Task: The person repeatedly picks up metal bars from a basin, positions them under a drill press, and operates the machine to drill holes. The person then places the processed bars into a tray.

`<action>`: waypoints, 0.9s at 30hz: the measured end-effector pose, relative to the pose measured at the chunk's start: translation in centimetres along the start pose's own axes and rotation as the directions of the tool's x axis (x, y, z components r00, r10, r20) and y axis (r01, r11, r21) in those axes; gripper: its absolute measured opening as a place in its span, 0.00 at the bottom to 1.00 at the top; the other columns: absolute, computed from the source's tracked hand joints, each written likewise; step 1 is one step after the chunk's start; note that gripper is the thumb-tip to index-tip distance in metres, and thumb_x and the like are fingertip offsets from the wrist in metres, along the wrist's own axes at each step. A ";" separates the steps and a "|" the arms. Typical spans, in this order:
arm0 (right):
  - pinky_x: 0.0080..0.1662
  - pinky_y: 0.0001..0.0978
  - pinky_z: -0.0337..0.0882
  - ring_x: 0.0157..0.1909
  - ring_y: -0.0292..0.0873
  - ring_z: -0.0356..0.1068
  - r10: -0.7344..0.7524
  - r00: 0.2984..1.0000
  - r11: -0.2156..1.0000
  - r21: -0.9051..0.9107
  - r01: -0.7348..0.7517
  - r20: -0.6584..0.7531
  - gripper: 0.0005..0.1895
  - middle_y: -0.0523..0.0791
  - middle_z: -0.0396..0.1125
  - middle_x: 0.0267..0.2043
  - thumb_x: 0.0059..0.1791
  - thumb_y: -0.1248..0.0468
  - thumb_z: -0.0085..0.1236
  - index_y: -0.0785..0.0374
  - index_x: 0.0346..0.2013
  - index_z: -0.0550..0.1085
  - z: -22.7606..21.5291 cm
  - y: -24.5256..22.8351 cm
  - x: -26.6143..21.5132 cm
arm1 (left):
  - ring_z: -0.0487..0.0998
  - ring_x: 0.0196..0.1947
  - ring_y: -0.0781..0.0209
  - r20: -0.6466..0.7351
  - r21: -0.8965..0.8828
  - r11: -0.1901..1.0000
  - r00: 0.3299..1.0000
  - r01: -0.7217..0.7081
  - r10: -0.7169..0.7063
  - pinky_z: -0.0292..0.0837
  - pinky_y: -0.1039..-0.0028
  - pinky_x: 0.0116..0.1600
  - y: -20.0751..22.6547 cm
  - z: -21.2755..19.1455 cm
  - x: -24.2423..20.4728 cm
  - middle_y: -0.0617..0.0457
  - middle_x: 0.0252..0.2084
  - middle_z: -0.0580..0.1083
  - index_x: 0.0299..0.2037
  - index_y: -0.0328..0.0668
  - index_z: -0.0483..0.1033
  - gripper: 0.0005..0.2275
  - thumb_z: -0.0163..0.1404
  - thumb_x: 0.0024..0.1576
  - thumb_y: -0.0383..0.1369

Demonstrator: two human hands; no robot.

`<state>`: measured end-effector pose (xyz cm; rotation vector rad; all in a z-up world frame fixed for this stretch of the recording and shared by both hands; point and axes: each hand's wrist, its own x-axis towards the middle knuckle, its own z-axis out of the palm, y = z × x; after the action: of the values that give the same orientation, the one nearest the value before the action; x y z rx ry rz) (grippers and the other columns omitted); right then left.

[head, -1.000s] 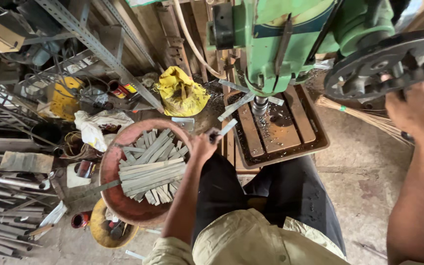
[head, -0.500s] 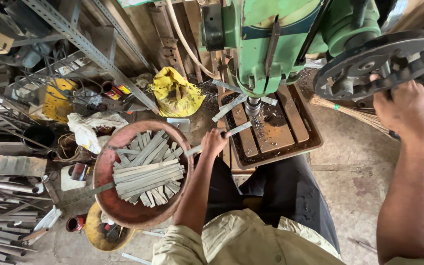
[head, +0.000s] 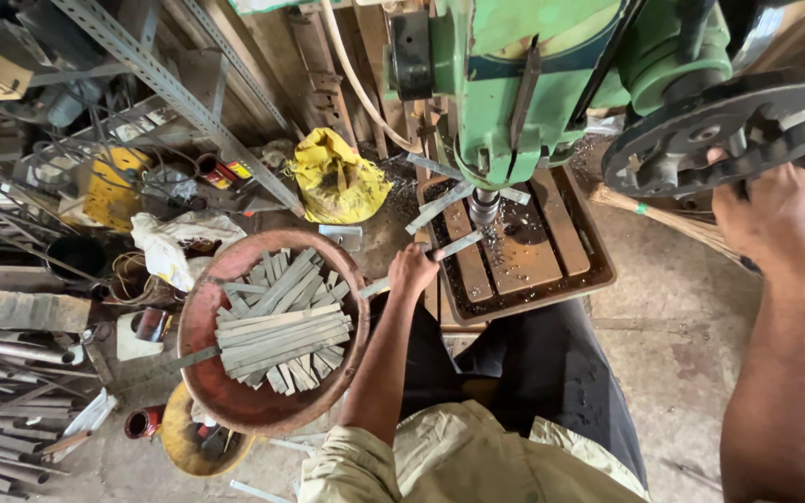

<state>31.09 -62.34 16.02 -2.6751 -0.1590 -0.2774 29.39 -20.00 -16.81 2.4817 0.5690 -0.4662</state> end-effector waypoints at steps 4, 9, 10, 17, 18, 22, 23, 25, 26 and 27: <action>0.52 0.59 0.67 0.55 0.67 0.69 -0.350 0.934 0.913 -0.252 0.322 -0.075 0.13 0.61 0.71 0.54 0.59 0.64 0.49 0.68 0.54 0.74 1.8 3.0 0.0 | 0.67 0.19 0.68 0.010 0.035 0.999 1.000 -0.029 0.029 0.65 0.76 0.22 -0.2 -0.1 0.2 0.55 0.27 0.72 0.41 0.39 0.74 0.16 0.48 0.64 0.46; 0.54 0.54 0.66 0.54 0.62 0.66 -0.368 0.928 0.869 -0.377 0.320 -0.061 0.10 0.57 0.68 0.52 0.63 0.64 0.50 0.68 0.53 0.72 3.8 5.3 -0.2 | 0.68 0.21 0.67 0.034 0.023 1.000 0.999 -0.009 0.009 0.66 0.74 0.24 -0.4 0.7 0.3 0.54 0.28 0.74 0.42 0.41 0.76 0.13 0.48 0.64 0.43; 0.55 0.57 0.66 0.55 0.66 0.66 -0.365 0.916 0.921 -0.207 0.329 -0.169 0.11 0.59 0.68 0.53 0.62 0.65 0.50 0.70 0.55 0.72 4.1 4.5 0.0 | 0.70 0.23 0.66 -0.002 0.038 0.999 1.000 -0.019 0.019 0.68 0.73 0.27 0.0 0.1 0.6 0.53 0.30 0.75 0.43 0.40 0.75 0.14 0.49 0.64 0.44; 0.62 0.54 0.65 0.58 0.65 0.64 -0.328 0.912 0.922 0.126 0.365 -0.246 0.07 0.58 0.67 0.55 0.65 0.67 0.48 0.69 0.54 0.69 3.9 2.3 0.2 | 0.81 0.34 0.57 -0.013 0.029 1.000 1.000 0.002 -0.001 0.81 0.66 0.40 0.5 -0.5 -0.8 0.48 0.37 0.79 0.48 0.38 0.73 0.15 0.50 0.60 0.42; 0.61 0.55 0.65 0.58 0.65 0.65 -0.333 0.908 0.920 0.126 0.372 -0.253 0.07 0.58 0.67 0.55 0.64 0.67 0.49 0.70 0.53 0.69 3.9 1.9 0.3 | 0.82 0.35 0.56 -0.011 0.019 1.000 1.000 0.011 -0.011 0.81 0.65 0.42 0.5 -0.7 -0.9 0.48 0.37 0.79 0.48 0.39 0.73 0.15 0.50 0.60 0.42; 0.60 0.60 0.63 0.57 0.69 0.65 -0.342 0.889 0.924 0.062 0.377 -0.303 0.11 0.61 0.68 0.56 0.58 0.69 0.52 0.72 0.55 0.70 4.2 1.4 0.3 | 0.81 0.36 0.54 -0.046 0.033 0.999 0.999 -0.003 0.004 0.79 0.63 0.45 0.7 -0.9 -1.0 0.47 0.37 0.79 0.47 0.38 0.74 0.16 0.51 0.59 0.43; 0.60 0.60 0.63 0.57 0.70 0.65 -0.334 0.892 0.927 0.066 0.369 -0.305 0.12 0.61 0.67 0.56 0.58 0.69 0.52 0.72 0.55 0.71 4.5 1.9 0.4 | 0.81 0.36 0.54 -0.049 0.031 0.999 0.999 -0.011 0.013 0.79 0.62 0.45 0.6 -0.8 -0.9 0.47 0.37 0.79 0.46 0.38 0.74 0.16 0.51 0.59 0.43; 0.63 0.56 0.65 0.57 0.65 0.65 -0.337 0.893 0.934 0.012 0.356 -0.297 0.07 0.58 0.68 0.56 0.61 0.69 0.51 0.70 0.52 0.71 5.5 3.2 0.6 | 0.81 0.36 0.54 -0.051 0.030 0.999 0.999 -0.015 0.016 0.79 0.63 0.45 0.4 -0.5 -0.7 0.47 0.37 0.79 0.46 0.38 0.75 0.16 0.52 0.59 0.43; 0.61 0.53 0.66 0.54 0.63 0.66 -0.302 0.907 0.944 0.042 0.328 -0.292 0.06 0.57 0.68 0.55 0.62 0.68 0.50 0.70 0.51 0.71 6.4 3.8 0.9 | 0.81 0.35 0.55 -0.052 0.032 0.999 0.999 -0.010 0.012 0.79 0.63 0.44 0.3 -0.3 -0.5 0.48 0.36 0.79 0.46 0.39 0.75 0.15 0.52 0.59 0.43; 0.60 0.51 0.67 0.52 0.60 0.67 -0.267 0.920 0.952 0.070 0.298 -0.287 0.06 0.55 0.68 0.54 0.63 0.67 0.49 0.69 0.50 0.71 7.3 4.3 1.2 | 0.81 0.34 0.56 -0.053 0.033 0.999 0.999 -0.005 0.007 0.79 0.64 0.43 0.1 -0.1 -0.4 0.48 0.35 0.79 0.46 0.39 0.75 0.15 0.53 0.58 0.42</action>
<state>34.14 -62.88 8.08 -2.4646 -0.4621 -0.7052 29.19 -20.13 -16.49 2.5330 0.5794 -0.4113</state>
